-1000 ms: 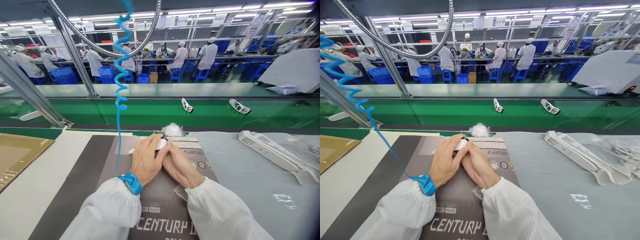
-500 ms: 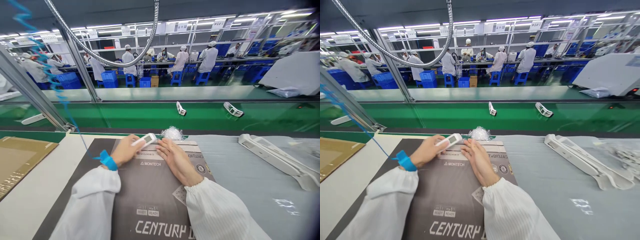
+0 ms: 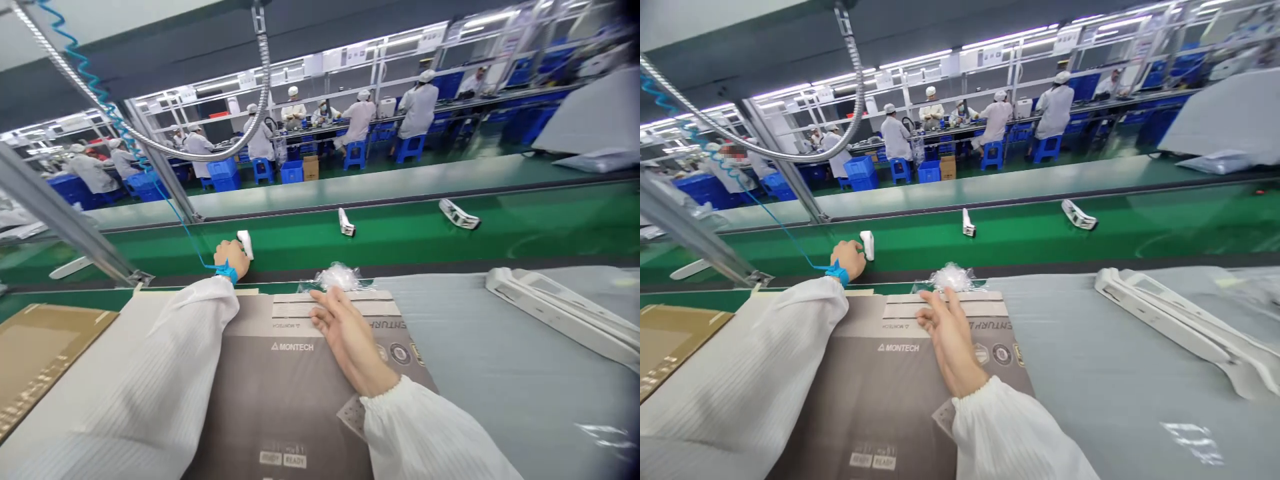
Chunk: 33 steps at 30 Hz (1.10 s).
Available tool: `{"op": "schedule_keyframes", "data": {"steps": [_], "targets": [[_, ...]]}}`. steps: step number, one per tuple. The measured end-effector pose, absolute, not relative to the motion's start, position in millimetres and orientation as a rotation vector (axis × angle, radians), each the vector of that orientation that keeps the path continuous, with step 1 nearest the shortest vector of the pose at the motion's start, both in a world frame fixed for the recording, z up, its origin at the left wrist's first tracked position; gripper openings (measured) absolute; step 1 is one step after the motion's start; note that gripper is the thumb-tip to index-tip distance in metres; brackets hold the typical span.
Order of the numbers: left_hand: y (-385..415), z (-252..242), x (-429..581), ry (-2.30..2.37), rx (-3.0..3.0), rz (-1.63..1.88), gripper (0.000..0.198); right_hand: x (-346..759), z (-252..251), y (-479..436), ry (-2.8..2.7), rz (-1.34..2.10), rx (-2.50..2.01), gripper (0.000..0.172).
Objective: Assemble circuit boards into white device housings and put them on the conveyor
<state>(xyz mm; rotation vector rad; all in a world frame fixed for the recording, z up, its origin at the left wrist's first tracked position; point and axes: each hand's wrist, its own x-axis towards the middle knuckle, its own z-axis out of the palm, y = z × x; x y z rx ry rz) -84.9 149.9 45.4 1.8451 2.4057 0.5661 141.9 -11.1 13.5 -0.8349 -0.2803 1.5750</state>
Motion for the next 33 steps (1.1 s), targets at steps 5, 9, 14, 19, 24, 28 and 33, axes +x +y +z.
{"op": "schedule_keyframes", "data": {"steps": [5,9,14,19,24,28,33], "targets": [[197,55,-21,2.206,2.082,0.412,0.034,141,15,-10,-0.260,1.591,-0.812,0.079],[229,51,73,1.893,2.203,0.397,0.039,142,10,-8,-0.241,1.602,-0.817,0.069],[226,34,147,1.777,2.151,0.498,0.040,141,7,-7,-0.275,1.580,-0.847,0.042],[207,47,116,1.814,1.942,0.604,0.030,144,9,-6,-0.274,1.618,-0.755,0.034],[149,84,54,1.507,1.829,0.697,0.035,154,18,-5,-0.217,1.711,-0.666,0.039],[75,97,19,0.983,1.748,0.606,0.043,156,29,-12,-0.503,1.868,-0.548,0.042],[15,64,6,1.204,1.586,1.096,0.031,144,18,-16,-0.731,1.614,-0.768,0.042]]}}
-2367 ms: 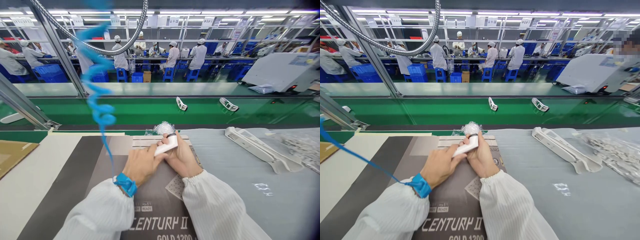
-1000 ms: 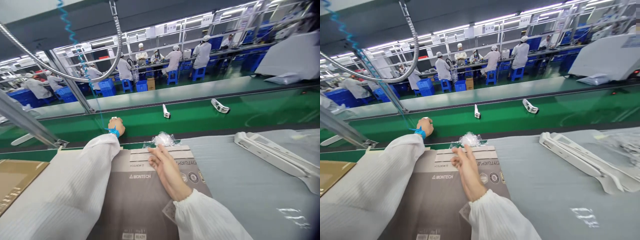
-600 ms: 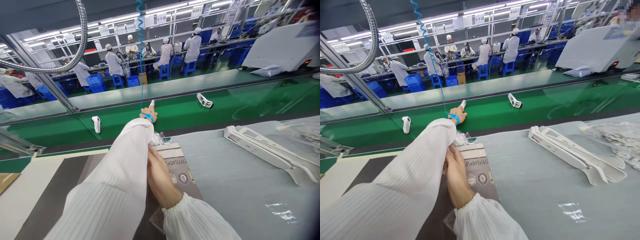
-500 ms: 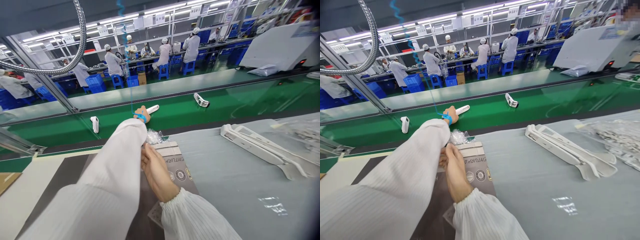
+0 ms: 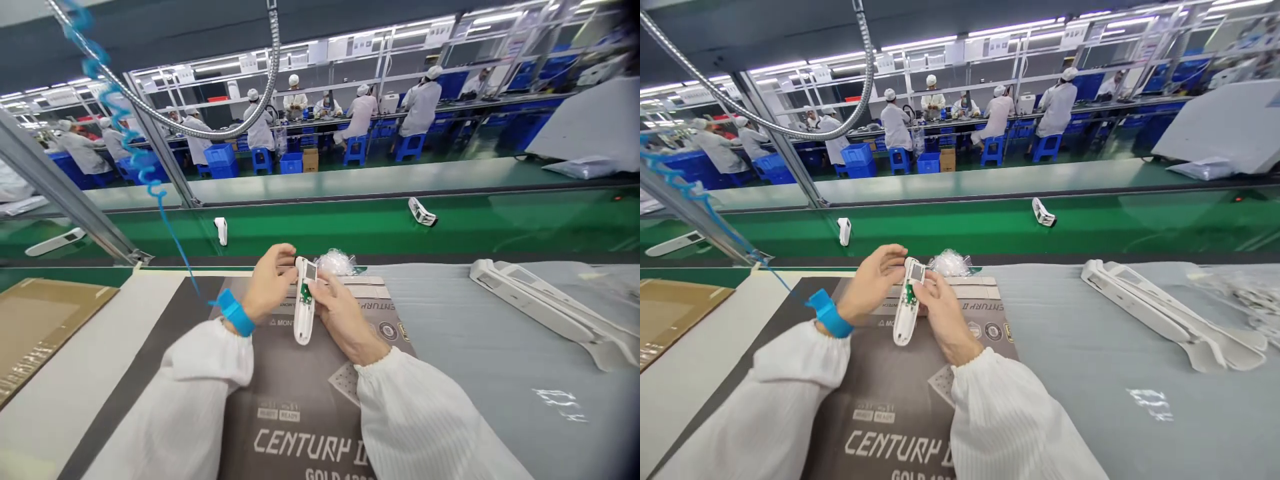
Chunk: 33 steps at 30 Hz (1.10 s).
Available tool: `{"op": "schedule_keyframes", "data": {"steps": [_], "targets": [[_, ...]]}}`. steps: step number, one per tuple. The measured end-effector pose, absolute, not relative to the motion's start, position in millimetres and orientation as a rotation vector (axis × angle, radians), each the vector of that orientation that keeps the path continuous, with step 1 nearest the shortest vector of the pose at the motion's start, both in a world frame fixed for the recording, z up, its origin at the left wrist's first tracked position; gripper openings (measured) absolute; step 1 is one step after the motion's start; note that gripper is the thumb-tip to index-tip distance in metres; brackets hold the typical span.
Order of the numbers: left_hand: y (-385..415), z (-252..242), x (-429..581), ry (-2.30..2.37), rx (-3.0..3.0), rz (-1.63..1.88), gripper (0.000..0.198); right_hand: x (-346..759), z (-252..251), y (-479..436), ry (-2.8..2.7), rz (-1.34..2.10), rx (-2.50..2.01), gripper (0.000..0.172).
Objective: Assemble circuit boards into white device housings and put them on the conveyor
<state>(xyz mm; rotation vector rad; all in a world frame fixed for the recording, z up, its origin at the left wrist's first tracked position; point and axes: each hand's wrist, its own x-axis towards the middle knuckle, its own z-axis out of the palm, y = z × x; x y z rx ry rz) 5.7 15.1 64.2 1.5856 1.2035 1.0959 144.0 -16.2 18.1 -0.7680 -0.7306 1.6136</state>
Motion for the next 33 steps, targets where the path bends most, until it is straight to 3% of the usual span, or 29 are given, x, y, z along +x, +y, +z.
{"op": "schedule_keyframes", "data": {"steps": [2,6,11,17,24,33], "targets": [[2,47,6,1.252,1.436,1.104,0.026,142,8,-15,-0.786,1.460,-0.825,0.043],[-14,30,5,1.202,1.457,0.855,0.039,148,0,-14,-1.091,1.165,-1.039,0.028],[-13,35,-11,1.213,1.758,0.874,0.032,164,9,-14,-1.461,0.501,-1.277,0.017],[-11,41,-23,1.175,1.854,0.768,0.038,173,14,-13,-1.676,0.040,-1.380,0.011],[-13,43,-24,1.140,1.880,0.759,0.037,176,14,-14,-1.783,-0.204,-1.402,0.016],[-3,39,-32,1.452,1.760,0.915,0.027,162,20,-20,-1.858,-0.049,-1.292,0.014]]}}
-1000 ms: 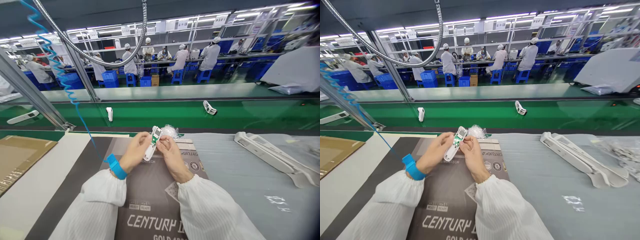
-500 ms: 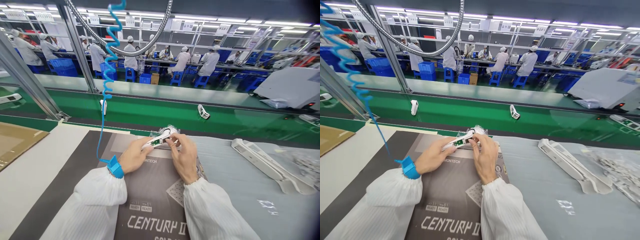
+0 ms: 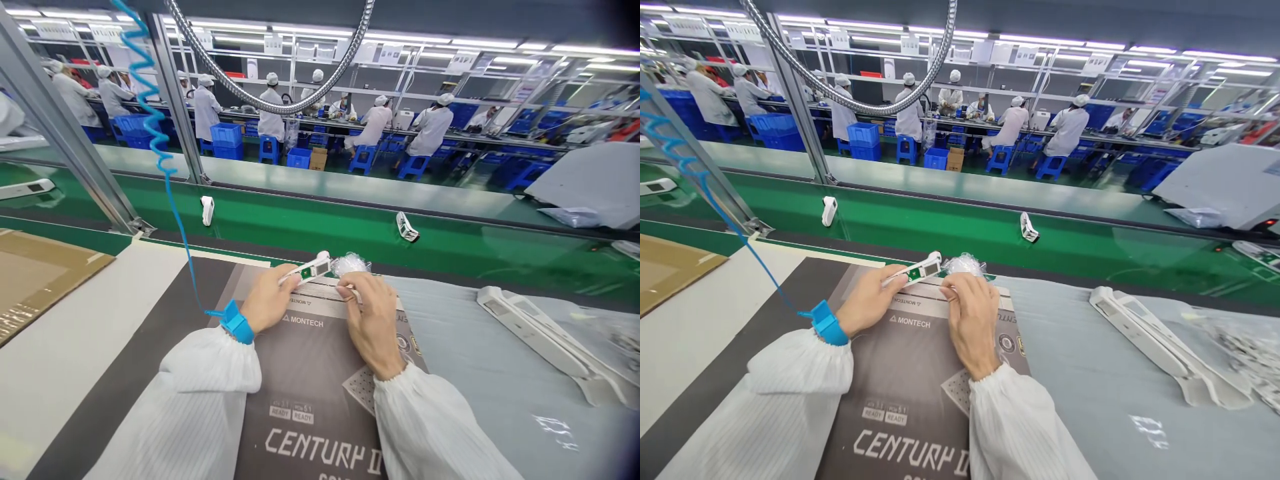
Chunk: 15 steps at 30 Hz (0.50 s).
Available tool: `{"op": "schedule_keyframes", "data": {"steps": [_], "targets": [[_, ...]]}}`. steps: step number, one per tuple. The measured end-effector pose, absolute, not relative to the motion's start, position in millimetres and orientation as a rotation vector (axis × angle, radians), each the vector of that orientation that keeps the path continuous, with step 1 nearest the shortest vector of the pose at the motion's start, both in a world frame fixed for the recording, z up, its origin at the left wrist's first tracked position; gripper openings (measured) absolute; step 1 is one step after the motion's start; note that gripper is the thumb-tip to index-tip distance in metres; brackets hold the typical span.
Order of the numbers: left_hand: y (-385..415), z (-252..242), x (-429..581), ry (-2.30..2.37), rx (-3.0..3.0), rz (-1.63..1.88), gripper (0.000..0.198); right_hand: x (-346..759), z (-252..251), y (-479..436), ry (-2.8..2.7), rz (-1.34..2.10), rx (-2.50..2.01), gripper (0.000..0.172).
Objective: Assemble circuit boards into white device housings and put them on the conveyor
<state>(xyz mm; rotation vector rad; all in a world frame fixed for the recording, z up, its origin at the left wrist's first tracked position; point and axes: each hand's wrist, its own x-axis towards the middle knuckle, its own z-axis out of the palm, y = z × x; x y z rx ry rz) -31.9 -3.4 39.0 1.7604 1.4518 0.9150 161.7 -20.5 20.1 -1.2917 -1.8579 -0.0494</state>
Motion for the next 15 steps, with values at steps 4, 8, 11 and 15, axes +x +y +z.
{"op": "schedule_keyframes", "data": {"steps": [4,8,11,15], "targets": [[-14,41,-16,1.404,1.876,0.850,0.028,164,23,-22,-1.662,0.044,-1.388,0.019],[-24,33,2,1.473,2.060,0.961,0.030,158,23,-24,-1.424,0.440,-1.533,0.033],[-26,28,6,1.542,2.237,0.969,0.031,154,23,-25,-1.276,0.659,-1.533,0.037],[-27,28,7,1.639,2.457,0.891,0.030,153,25,-24,-1.203,0.772,-1.476,0.037]]}}
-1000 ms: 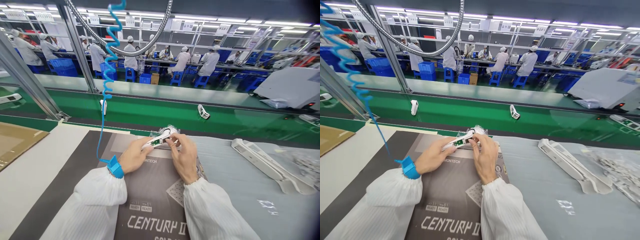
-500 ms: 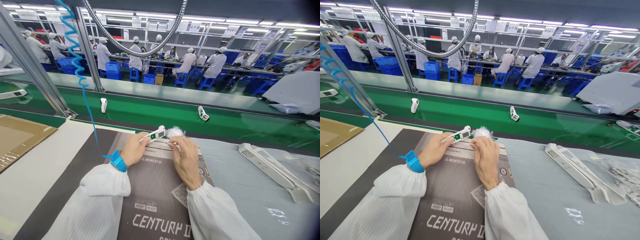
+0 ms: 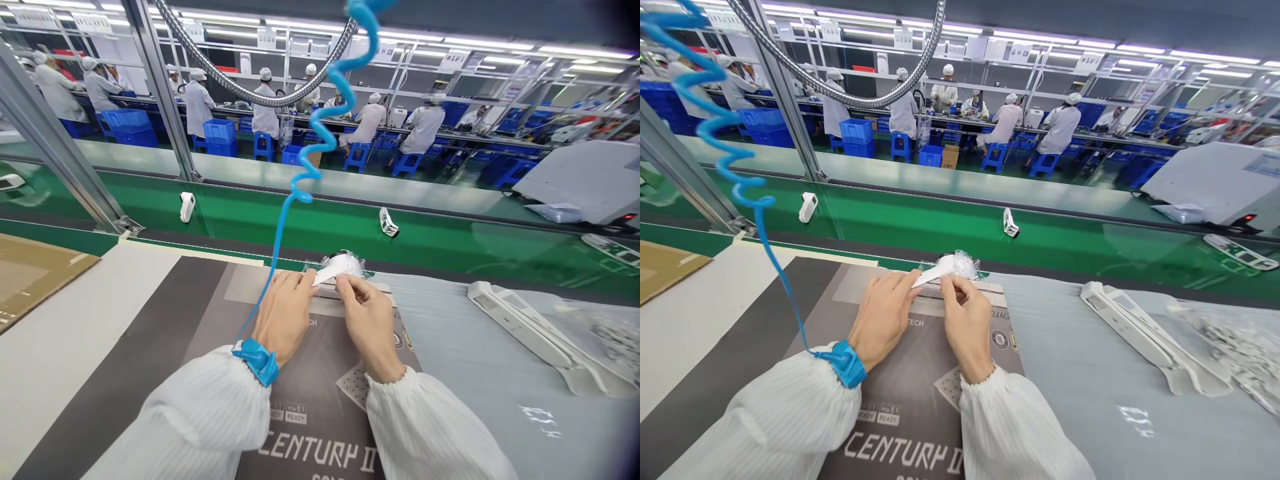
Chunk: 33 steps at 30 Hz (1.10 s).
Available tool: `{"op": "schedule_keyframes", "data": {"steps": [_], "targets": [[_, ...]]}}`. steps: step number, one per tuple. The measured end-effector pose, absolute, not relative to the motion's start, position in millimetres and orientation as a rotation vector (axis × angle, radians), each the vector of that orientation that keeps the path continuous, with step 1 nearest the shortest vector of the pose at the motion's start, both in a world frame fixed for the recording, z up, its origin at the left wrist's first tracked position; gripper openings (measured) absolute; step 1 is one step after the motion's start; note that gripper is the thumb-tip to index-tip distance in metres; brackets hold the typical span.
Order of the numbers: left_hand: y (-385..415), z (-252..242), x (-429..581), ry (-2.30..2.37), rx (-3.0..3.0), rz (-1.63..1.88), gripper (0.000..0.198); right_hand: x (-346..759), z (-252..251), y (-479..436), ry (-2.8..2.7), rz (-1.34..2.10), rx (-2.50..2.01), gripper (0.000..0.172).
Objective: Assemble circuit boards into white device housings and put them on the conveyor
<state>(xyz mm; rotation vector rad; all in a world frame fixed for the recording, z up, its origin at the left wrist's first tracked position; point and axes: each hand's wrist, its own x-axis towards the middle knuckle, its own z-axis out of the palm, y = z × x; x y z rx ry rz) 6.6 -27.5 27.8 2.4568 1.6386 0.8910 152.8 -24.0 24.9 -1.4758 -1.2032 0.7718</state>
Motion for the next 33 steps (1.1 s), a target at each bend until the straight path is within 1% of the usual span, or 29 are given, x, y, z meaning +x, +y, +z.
{"op": "schedule_keyframes", "data": {"steps": [3,7,9,11,14,16,19,22,25,28,30,33], "targets": [[-29,30,8,1.673,2.461,0.881,0.028,153,24,-23,-1.205,0.794,-1.470,0.035],[-28,34,4,1.746,2.096,1.052,0.028,160,21,-21,-1.185,0.775,-1.582,0.025],[-24,39,-2,1.784,1.912,1.150,0.029,167,19,-18,-1.180,0.699,-1.638,0.023],[-20,44,-10,1.815,1.774,1.229,0.029,178,19,-11,-1.249,0.485,-1.684,0.020],[-16,49,-17,1.838,1.635,1.265,0.030,193,19,8,-1.492,-0.046,-1.803,0.015],[-15,50,-20,1.837,1.597,1.252,0.032,200,18,22,-1.805,-0.207,-1.833,0.016],[-15,50,-22,1.817,1.588,1.242,0.034,209,19,31,-2.211,-0.076,-1.749,0.020],[-14,48,-25,1.795,1.553,1.233,0.034,227,28,22,-2.303,0.019,-1.715,0.020],[-10,46,-26,1.716,1.412,1.248,0.037,263,44,5,-2.205,-0.047,-1.921,0.025],[-8,45,-24,1.558,1.222,1.273,0.042,311,56,-12,-1.898,-0.306,-2.303,0.029],[-8,46,-23,1.455,1.161,1.273,0.043,342,58,-21,-1.728,-0.422,-2.480,0.031],[-11,48,-22,1.396,1.153,1.244,0.043,372,51,-33,-1.653,-0.447,-2.639,0.029]]}}
